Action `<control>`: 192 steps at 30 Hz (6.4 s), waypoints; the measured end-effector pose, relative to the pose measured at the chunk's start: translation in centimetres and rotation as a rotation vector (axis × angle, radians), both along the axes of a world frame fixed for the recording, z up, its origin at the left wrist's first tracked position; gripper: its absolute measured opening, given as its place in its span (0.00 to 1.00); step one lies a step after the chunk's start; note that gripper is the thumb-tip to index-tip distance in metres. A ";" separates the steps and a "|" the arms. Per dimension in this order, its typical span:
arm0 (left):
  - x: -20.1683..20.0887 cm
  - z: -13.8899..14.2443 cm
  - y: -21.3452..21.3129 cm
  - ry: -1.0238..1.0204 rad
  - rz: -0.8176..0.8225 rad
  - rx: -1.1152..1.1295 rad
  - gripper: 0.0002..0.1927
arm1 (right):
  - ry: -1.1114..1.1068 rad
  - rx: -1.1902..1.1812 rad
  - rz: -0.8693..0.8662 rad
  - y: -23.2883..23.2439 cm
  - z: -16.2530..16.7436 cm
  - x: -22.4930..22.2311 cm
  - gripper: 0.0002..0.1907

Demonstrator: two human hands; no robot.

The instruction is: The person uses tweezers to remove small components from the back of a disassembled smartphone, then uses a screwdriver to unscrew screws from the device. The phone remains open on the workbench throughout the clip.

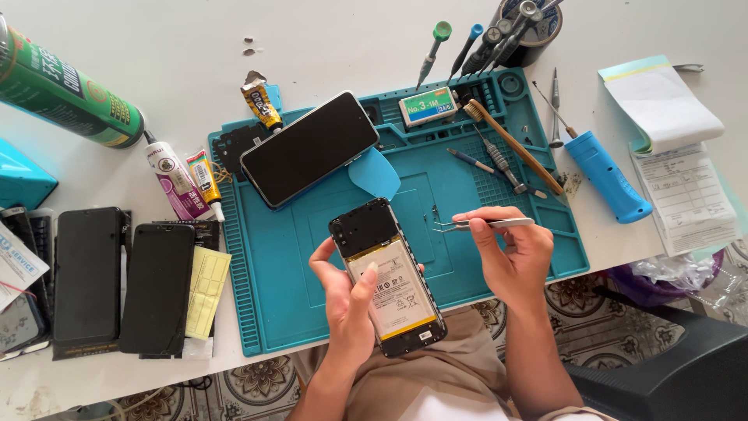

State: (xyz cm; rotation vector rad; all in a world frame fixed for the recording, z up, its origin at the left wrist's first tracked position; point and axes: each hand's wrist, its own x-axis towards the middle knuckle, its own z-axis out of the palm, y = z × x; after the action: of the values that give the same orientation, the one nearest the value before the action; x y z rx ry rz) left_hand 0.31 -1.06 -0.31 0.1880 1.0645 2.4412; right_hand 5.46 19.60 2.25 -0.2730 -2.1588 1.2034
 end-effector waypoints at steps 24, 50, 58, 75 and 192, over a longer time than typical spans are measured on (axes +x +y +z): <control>-0.6 -0.6 -0.2 0.028 -0.069 -0.091 0.35 | 0.004 -1.068 0.433 -2.7 -0.7 0.5 0.23; 0.6 -0.8 -0.2 0.326 -0.043 -0.020 0.56 | 0.069 -1.309 0.438 -6.2 0.6 0.2 0.12; 0.8 -0.7 1.4 0.163 -0.018 0.121 0.58 | -0.186 -1.293 0.260 -6.3 -1.5 1.9 0.15; 0.3 -1.2 1.3 0.105 0.228 0.183 0.56 | 0.216 -0.031 -0.002 1.5 0.9 2.1 0.09; -0.1 0.9 1.1 0.051 0.267 -0.117 0.38 | 0.065 -1.063 0.388 -1.3 -2.6 0.5 0.06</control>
State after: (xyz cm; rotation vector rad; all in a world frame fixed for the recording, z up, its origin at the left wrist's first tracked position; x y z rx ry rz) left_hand 0.22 0.06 0.55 0.0735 1.3252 2.6093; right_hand 5.95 18.29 -0.34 -0.2407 -1.3488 2.4646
